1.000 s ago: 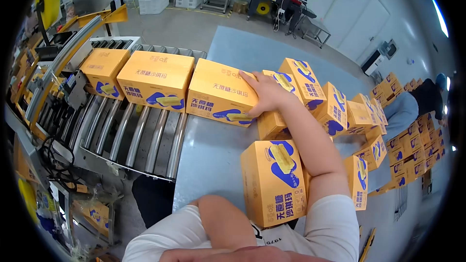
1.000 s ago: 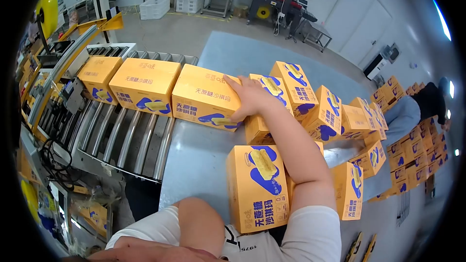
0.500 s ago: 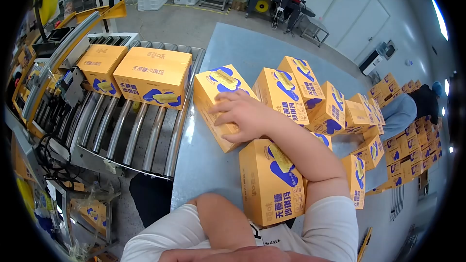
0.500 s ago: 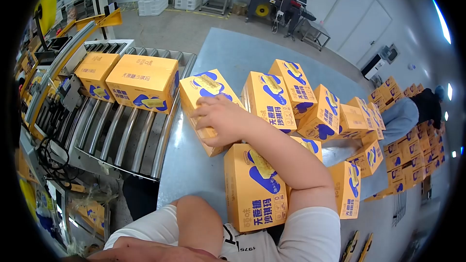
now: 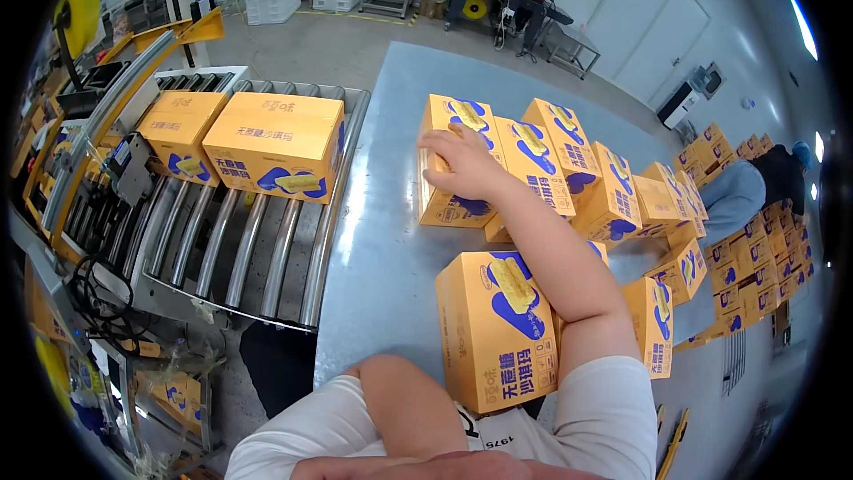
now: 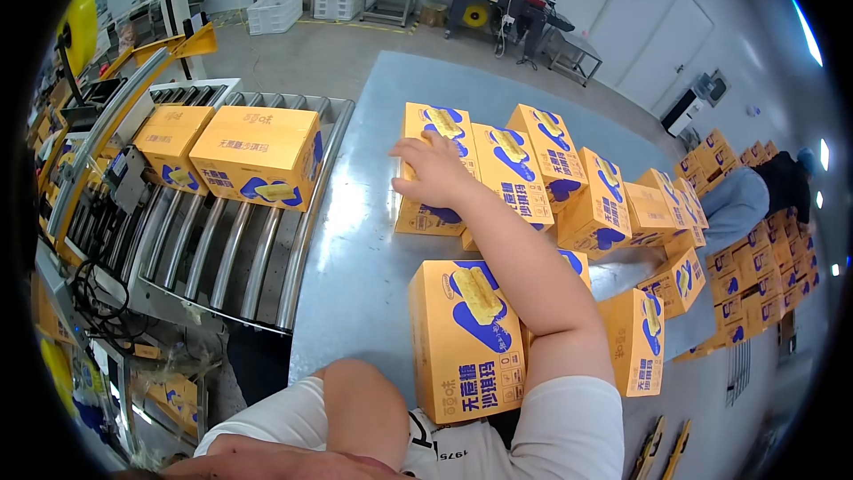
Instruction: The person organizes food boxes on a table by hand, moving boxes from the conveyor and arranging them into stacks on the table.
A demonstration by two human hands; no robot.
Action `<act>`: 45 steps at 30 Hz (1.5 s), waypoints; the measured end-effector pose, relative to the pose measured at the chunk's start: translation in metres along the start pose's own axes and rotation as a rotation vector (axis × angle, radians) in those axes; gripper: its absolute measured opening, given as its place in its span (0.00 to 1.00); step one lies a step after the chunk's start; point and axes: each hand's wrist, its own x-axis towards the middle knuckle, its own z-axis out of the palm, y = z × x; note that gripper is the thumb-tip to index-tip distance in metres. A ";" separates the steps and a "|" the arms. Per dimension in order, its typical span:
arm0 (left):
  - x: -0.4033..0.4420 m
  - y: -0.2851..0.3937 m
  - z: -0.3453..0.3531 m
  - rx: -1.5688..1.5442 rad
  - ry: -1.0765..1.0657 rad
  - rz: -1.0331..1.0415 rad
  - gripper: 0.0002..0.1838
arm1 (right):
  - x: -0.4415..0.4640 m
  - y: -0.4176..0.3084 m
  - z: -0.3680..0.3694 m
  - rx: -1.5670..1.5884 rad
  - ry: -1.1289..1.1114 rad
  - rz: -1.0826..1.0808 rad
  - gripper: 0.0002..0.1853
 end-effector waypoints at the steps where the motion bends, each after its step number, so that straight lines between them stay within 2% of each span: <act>1: 0.000 -0.001 0.000 0.002 0.000 -0.003 0.19 | -0.001 0.000 0.002 0.035 0.034 -0.002 0.36; 4: 0.001 0.000 0.000 0.000 0.002 -0.009 0.19 | -0.002 -0.010 -0.005 -0.014 0.013 0.019 0.51; 7: 0.001 0.000 0.000 -0.001 0.003 -0.008 0.19 | 0.000 -0.012 -0.003 -0.053 -0.002 0.014 0.63; 13: 0.001 0.000 0.000 -0.001 0.004 -0.006 0.19 | -0.002 -0.007 0.003 -0.070 0.084 -0.017 0.75; 22: 0.001 -0.001 -0.001 0.005 0.006 -0.009 0.20 | -0.008 0.008 -0.018 0.021 -0.009 0.066 0.74; 23: 0.001 -0.001 -0.001 0.004 0.007 -0.007 0.20 | -0.010 0.007 -0.019 0.129 0.051 0.028 0.69; 26: -0.001 0.000 -0.003 -0.016 0.009 -0.003 0.20 | -0.012 0.000 -0.030 0.333 0.214 -0.054 0.64; 33: -0.001 0.001 -0.006 -0.027 0.009 -0.002 0.20 | -0.026 -0.035 -0.065 0.032 0.528 -0.311 0.61; 36: -0.001 0.001 -0.006 -0.024 -0.005 -0.013 0.20 | -0.031 -0.066 -0.089 -0.022 0.773 -0.407 0.58; 39: -0.002 0.000 -0.005 -0.016 -0.012 -0.013 0.20 | -0.036 -0.087 -0.102 -0.247 0.790 -0.483 0.53; 42: -0.005 -0.001 -0.003 -0.004 -0.011 -0.030 0.20 | -0.032 -0.087 -0.057 -0.464 0.554 -0.481 0.51; 45: -0.008 -0.002 -0.004 -0.009 -0.023 -0.048 0.20 | -0.021 -0.079 -0.022 -0.379 0.018 -0.299 0.48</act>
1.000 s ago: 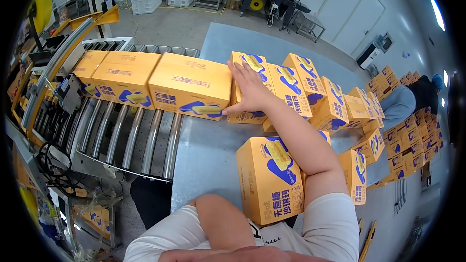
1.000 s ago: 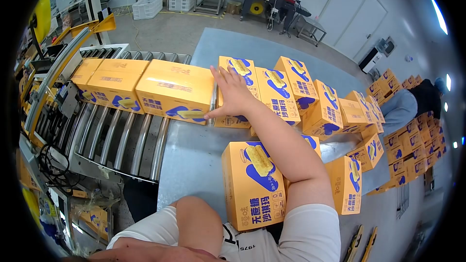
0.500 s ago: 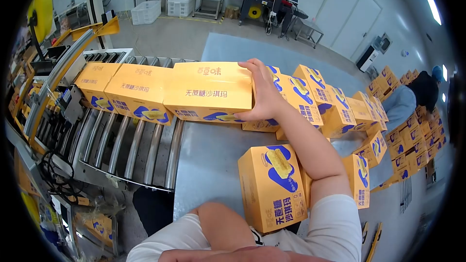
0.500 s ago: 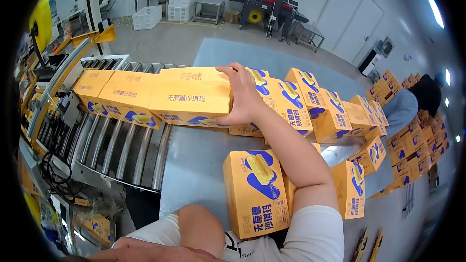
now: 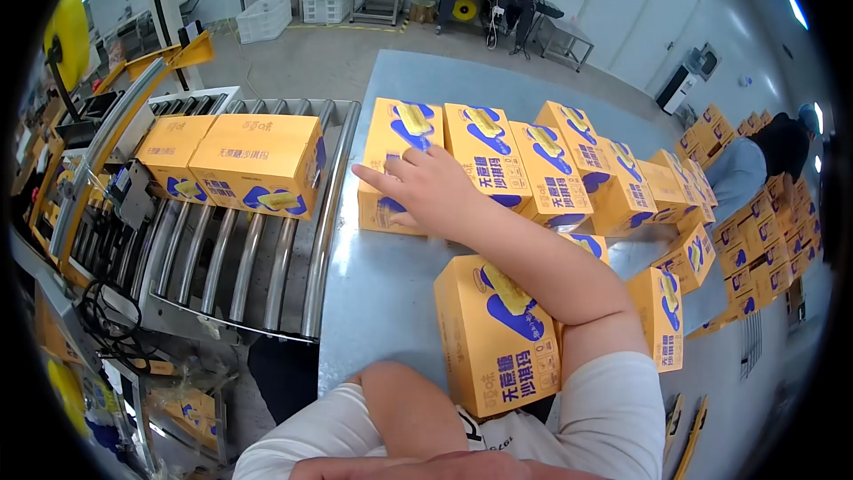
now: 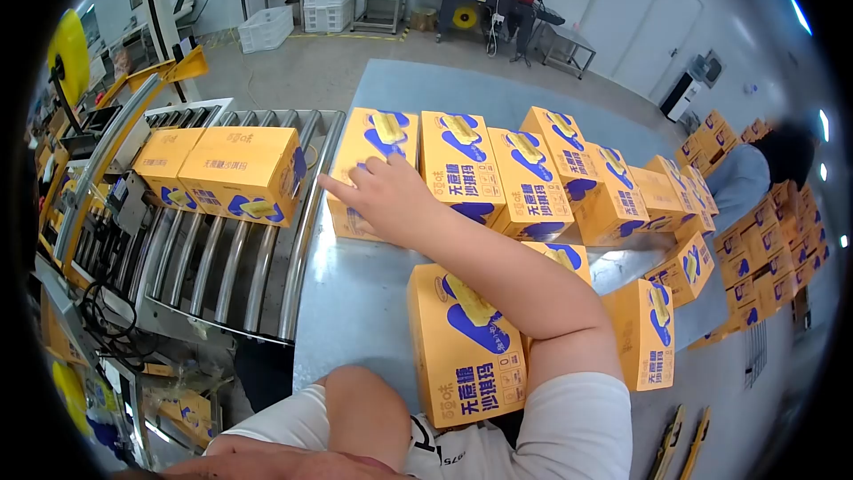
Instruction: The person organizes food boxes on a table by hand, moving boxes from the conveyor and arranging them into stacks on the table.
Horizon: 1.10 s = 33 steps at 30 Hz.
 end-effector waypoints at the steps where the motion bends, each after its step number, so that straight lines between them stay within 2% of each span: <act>1: 0.000 0.000 0.000 -0.004 -0.005 -0.004 0.20 | 0.000 0.006 0.013 -0.020 0.039 0.006 0.48; 3: -0.001 0.000 0.000 -0.001 -0.012 -0.007 0.20 | 0.000 0.013 0.021 -0.062 0.112 0.012 0.47; 6: -0.003 0.000 0.000 -0.002 -0.018 -0.012 0.20 | -0.002 0.017 0.003 0.251 -0.088 0.240 0.44; 9: -0.003 -0.001 0.001 0.002 -0.016 -0.015 0.20 | -0.005 0.030 0.020 0.195 0.075 0.158 0.40; 18: -0.004 -0.001 0.001 -0.001 -0.019 -0.024 0.20 | -0.007 0.034 0.021 0.229 -0.008 0.173 0.41; 21: -0.005 -0.001 0.001 -0.001 -0.021 -0.025 0.21 | -0.008 0.036 0.030 0.203 0.083 0.147 0.41; 33: -0.007 -0.002 0.000 -0.001 -0.032 -0.034 0.21 | -0.008 0.038 0.034 0.228 0.069 0.138 0.44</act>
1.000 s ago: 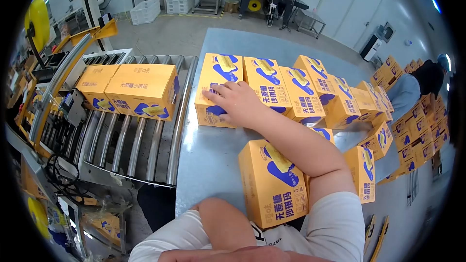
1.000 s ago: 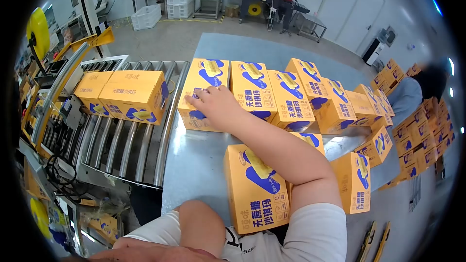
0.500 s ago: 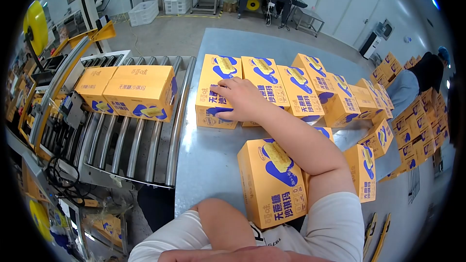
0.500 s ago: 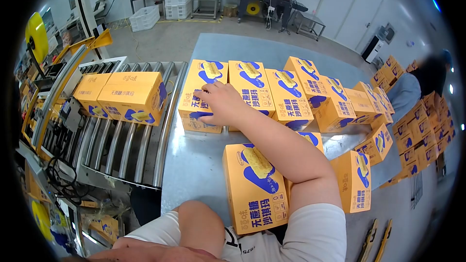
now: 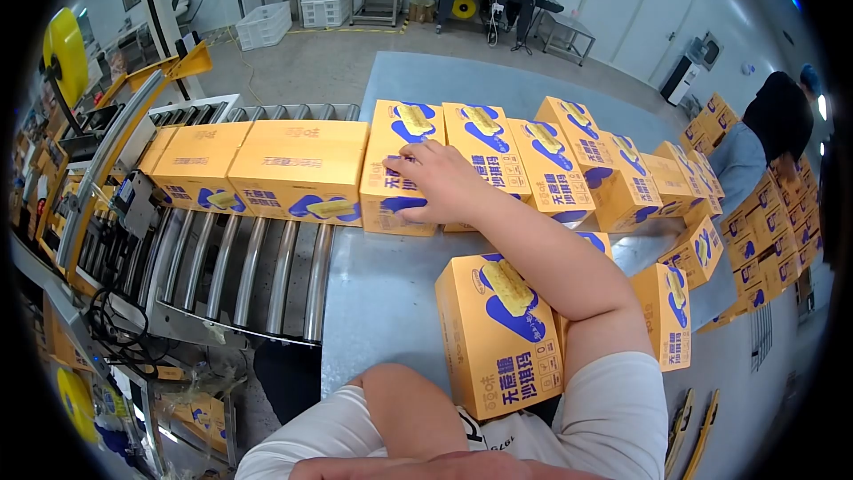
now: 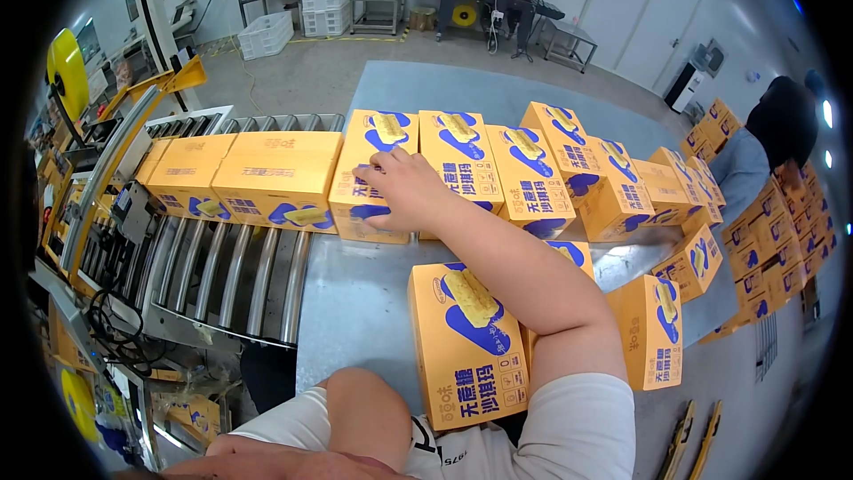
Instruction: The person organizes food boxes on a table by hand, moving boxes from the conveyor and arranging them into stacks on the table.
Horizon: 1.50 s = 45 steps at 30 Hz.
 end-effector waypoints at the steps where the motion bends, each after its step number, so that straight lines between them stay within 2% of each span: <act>1: 0.000 0.000 0.000 0.002 -0.001 0.001 0.21 | 0.000 -0.001 0.000 -0.023 0.007 0.012 0.45; 6: -0.001 0.000 0.000 0.003 -0.001 -0.002 0.21 | -0.001 0.004 0.004 -0.053 0.076 0.084 0.47; 9: -0.001 -0.001 0.000 0.003 -0.001 0.000 0.21 | 0.004 0.007 -0.006 0.001 -0.080 0.257 0.48; 13: -0.002 -0.001 0.000 0.007 -0.003 0.000 0.21 | -0.003 0.017 -0.023 -0.043 -0.099 0.371 0.53; 25: -0.003 0.000 0.000 -0.001 0.014 -0.004 0.21 | -0.005 0.028 -0.022 -0.074 -0.162 0.343 0.53; 43: -0.002 0.002 -0.001 -0.009 0.025 -0.005 0.22 | -0.005 0.034 -0.013 -0.113 -0.093 0.307 0.55; 45: -0.001 0.003 -0.001 -0.010 0.026 -0.001 0.22 | -0.008 0.034 -0.028 -0.115 -0.160 0.353 0.55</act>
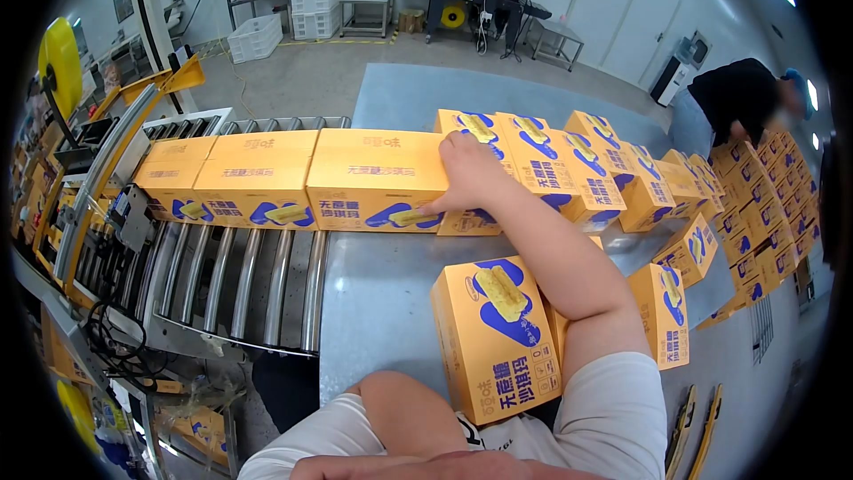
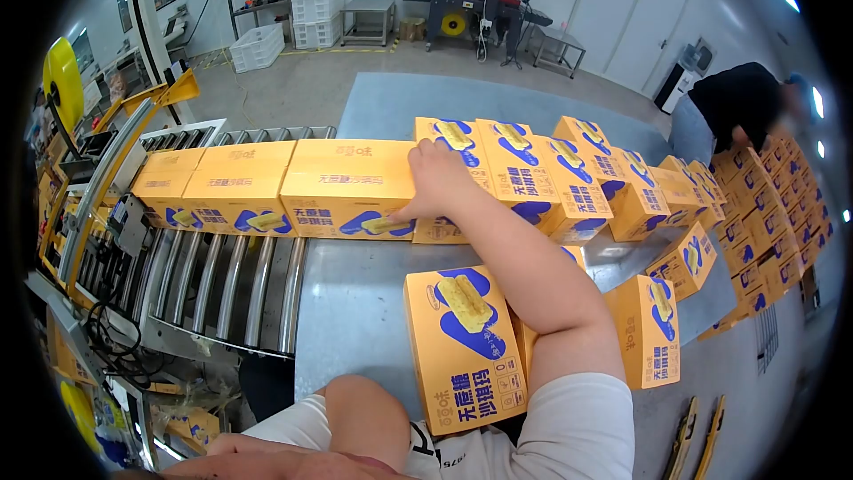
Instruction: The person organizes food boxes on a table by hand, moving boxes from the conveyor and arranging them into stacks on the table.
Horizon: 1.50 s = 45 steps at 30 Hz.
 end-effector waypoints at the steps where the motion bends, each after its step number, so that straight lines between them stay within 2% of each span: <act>1: 0.000 0.000 0.000 0.000 0.002 0.000 0.22 | -0.003 0.005 -0.006 -0.006 -0.034 0.021 0.55; 4: 0.000 0.000 -0.001 -0.002 0.011 0.008 0.22 | -0.010 0.028 -0.010 -0.075 -0.099 0.016 0.56; 8: 0.000 0.001 -0.001 -0.002 0.016 0.018 0.22 | -0.016 0.055 -0.007 -0.167 -0.132 0.052 0.51; 11: 0.000 0.002 -0.002 -0.003 0.011 0.024 0.22 | -0.020 0.066 -0.045 0.122 -0.313 0.219 0.49; 12: -0.001 0.001 -0.002 0.001 0.010 0.027 0.22 | -0.013 0.074 -0.037 0.184 -0.294 0.273 0.51; 15: -0.002 0.003 -0.001 0.013 0.002 0.038 0.22 | -0.012 0.087 -0.003 0.364 -0.093 0.017 0.59; 18: -0.001 0.004 0.000 0.016 -0.003 0.044 0.22 | -0.006 0.068 0.035 0.014 0.167 -0.225 0.68; 21: -0.002 0.008 0.000 0.023 -0.011 0.033 0.22 | 0.003 0.073 0.028 0.056 0.068 -0.140 0.70; 27: -0.003 0.021 0.001 0.011 -0.084 -0.019 0.23 | -0.015 0.041 -0.002 -0.160 0.183 0.203 0.73; 30: 0.004 0.026 -0.009 0.041 -0.248 -0.006 0.23 | -0.012 0.017 -0.010 -0.321 0.157 0.428 0.79; 31: 0.007 0.026 -0.018 0.131 -0.388 -0.009 0.24 | -0.010 0.013 -0.017 -0.366 0.117 0.464 0.80; 32: 0.004 0.016 -0.015 0.142 -0.451 0.064 0.25 | -0.009 0.011 -0.022 -0.405 0.066 0.505 0.82; 33: 0.000 0.000 -0.009 0.153 -0.515 0.131 0.26 | 0.002 0.021 -0.019 -0.267 0.107 0.531 0.77; 36: -0.003 -0.013 -0.008 0.043 -0.694 0.071 0.29 | 0.037 0.063 0.031 0.075 0.127 0.570 0.60; 38: -0.001 -0.019 -0.010 -0.026 -0.764 -0.061 0.31 | 0.047 0.089 0.046 0.130 0.122 0.514 0.46; 40: 0.003 -0.025 -0.014 -0.093 -0.814 -0.262 0.33 | 0.047 0.110 0.043 0.042 0.118 0.401 0.31; 42: 0.008 -0.038 -0.016 -0.153 -0.843 -0.496 0.36 | 0.023 0.104 0.006 0.191 0.635 0.274 0.18; 44: 0.015 -0.053 -0.022 -0.121 -0.853 -0.608 0.39 | -0.032 0.057 -0.092 0.415 0.780 0.204 0.16; 45: 0.019 -0.061 -0.026 -0.053 -0.848 -0.622 0.40 | -0.048 0.037 -0.110 0.379 0.688 0.111 0.15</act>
